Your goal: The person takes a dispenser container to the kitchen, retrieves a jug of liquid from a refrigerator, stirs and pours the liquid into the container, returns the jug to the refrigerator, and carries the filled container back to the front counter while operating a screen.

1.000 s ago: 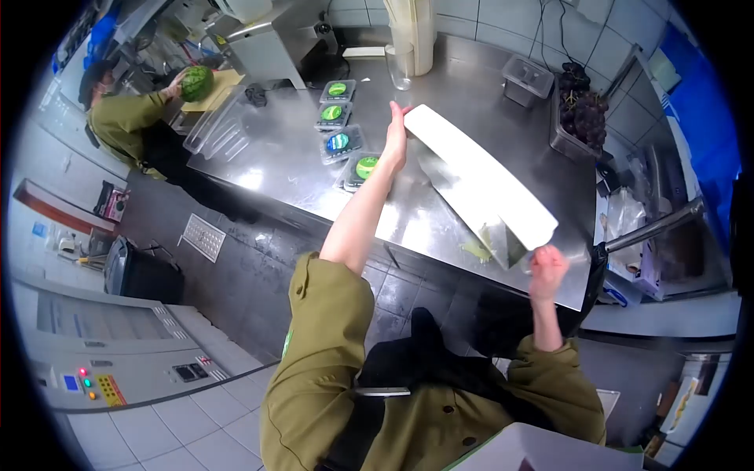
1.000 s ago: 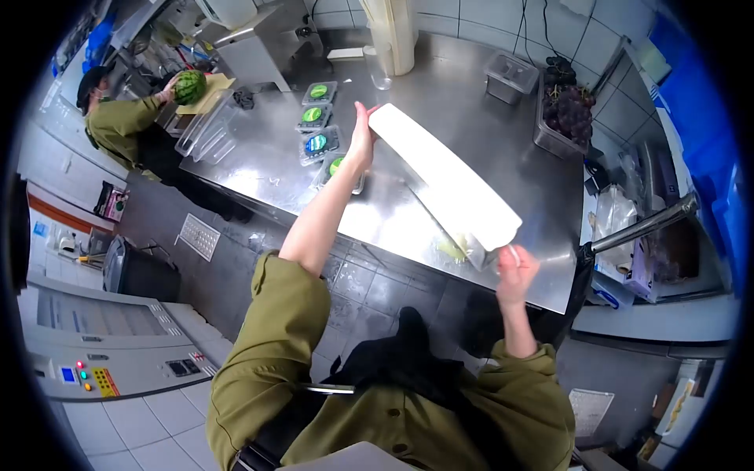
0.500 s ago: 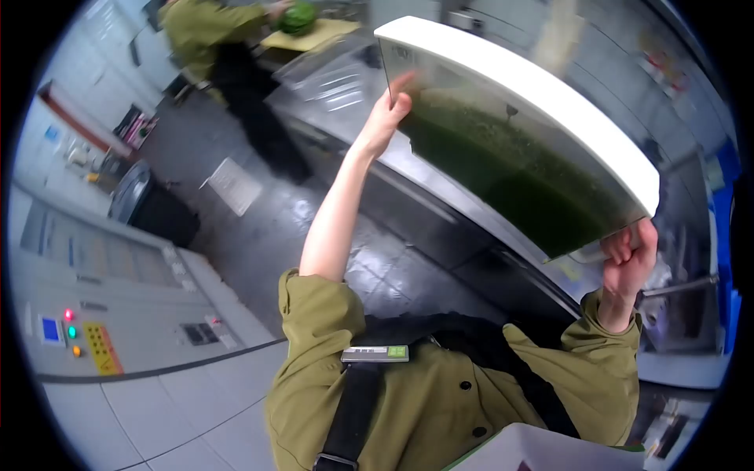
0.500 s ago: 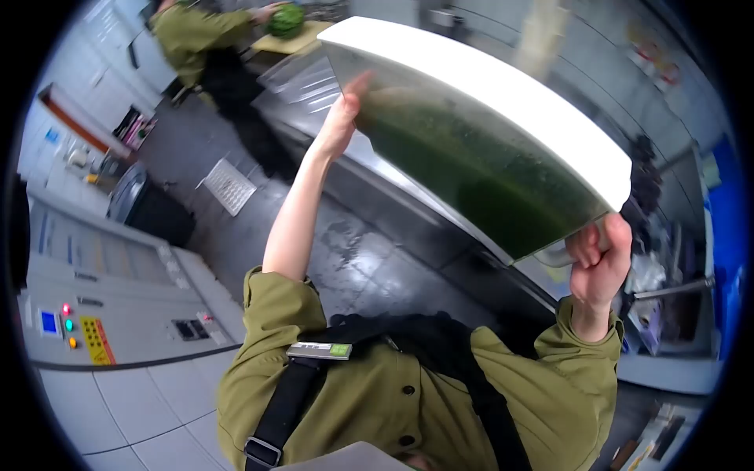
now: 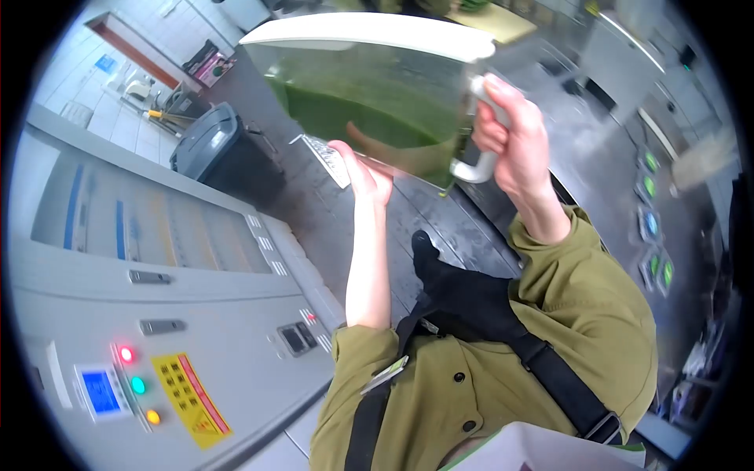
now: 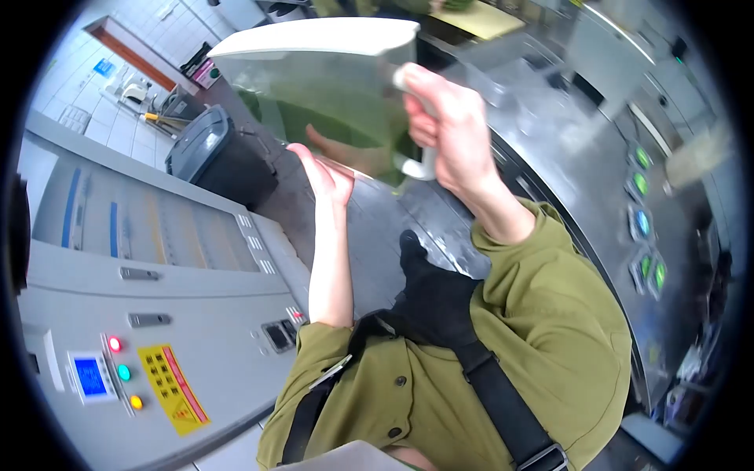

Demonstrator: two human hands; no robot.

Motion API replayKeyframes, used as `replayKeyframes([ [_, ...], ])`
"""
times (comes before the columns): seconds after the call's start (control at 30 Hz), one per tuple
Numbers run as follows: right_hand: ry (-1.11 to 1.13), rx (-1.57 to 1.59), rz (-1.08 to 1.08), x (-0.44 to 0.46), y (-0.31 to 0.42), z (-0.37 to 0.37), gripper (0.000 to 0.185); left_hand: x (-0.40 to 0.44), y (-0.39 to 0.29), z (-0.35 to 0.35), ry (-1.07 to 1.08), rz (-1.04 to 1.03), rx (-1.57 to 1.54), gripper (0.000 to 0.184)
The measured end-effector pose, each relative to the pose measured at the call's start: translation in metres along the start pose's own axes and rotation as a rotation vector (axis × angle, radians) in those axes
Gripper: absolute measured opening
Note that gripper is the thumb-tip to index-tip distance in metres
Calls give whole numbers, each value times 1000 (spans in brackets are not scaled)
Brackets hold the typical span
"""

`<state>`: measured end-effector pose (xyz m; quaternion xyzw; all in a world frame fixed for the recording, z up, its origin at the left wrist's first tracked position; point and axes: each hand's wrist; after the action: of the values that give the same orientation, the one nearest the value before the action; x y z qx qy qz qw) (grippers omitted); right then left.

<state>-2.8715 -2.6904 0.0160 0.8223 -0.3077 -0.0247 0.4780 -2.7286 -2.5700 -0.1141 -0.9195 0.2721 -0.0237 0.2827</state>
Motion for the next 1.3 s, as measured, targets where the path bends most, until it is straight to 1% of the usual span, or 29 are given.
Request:
replayKeyframes([
  [0.03,2,6,-30,32,-17,-25,24,25,-24,-8,-26,-64,-28,68],
  [0.13,129,-5,-68,136,-71,-83,27,130,-98,17,-49,-249,-47,61],
  [0.17,193,27,-67,170,-86,-102,29,157,-125,17,-68,-299,-3,59],
  [0.2,175,27,-89,202,-97,-128,31,189,-155,16,-86,-326,16,59],
  [0.27,279,30,-76,271,-128,-166,32,249,-207,22,-131,-363,39,62],
  [0.3,307,-19,-44,303,-142,-188,32,282,-234,32,-85,-364,44,62],
  [0.33,340,6,-39,337,-160,-206,32,308,-258,29,-119,-399,49,63],
  [0.4,391,29,-21,402,-196,-238,31,376,-307,48,-149,-448,85,64],
  [0.5,393,34,7,498,-259,-276,30,479,-371,79,-98,-432,32,65],
  [0.53,349,63,7,528,-279,-289,29,508,-389,84,-148,-472,53,66],
  [0.6,400,152,-16,594,-324,-301,29,576,-426,99,-160,-452,-31,64],
  [0.63,359,156,-32,626,-341,-314,28,608,-445,104,-143,-455,-5,64],
  [0.67,312,144,-55,656,-355,-324,28,639,-458,108,-131,-446,6,64],
  [0.83,342,105,-27,830,-448,-352,33,823,-520,143,-41,-368,-76,62],
  [0.93,346,64,3,932,-514,-367,33,939,-553,174,-37,-381,-122,62],
  [1.03,376,63,-10,1046,-586,-370,34,1059,-583,230,143,-322,-130,63],
  [1.07,338,53,-18,1084,-606,-374,34,1096,-599,238,216,-326,-140,64],
  [1.1,358,43,-13,1127,-624,-383,34,1131,-621,244,235,-370,-190,61],
  [1.13,370,24,-28,1163,-639,-389,33,1166,-645,259,-90,-473,-55,60],
  [1.2,427,-20,24,1240,-684,-407,33,1235,-709,300,-749,-654,187,57],
  [1.27,430,-2,5,1305,-728,-433,33,1286,-797,314,-682,-955,475,63],
  [1.3,437,-15,-60,1341,-750,-448,32,1322,-844,319,-589,-998,591,66],
])
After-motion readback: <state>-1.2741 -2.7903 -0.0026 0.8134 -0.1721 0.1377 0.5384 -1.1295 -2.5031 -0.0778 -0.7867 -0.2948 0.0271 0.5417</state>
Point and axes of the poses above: each hand's wrist, its own x-axis towards the middle knuckle, its own z-axis out of the back of the hand, y = z × x, and after that the axes turned 4 degrees about z, right-handed
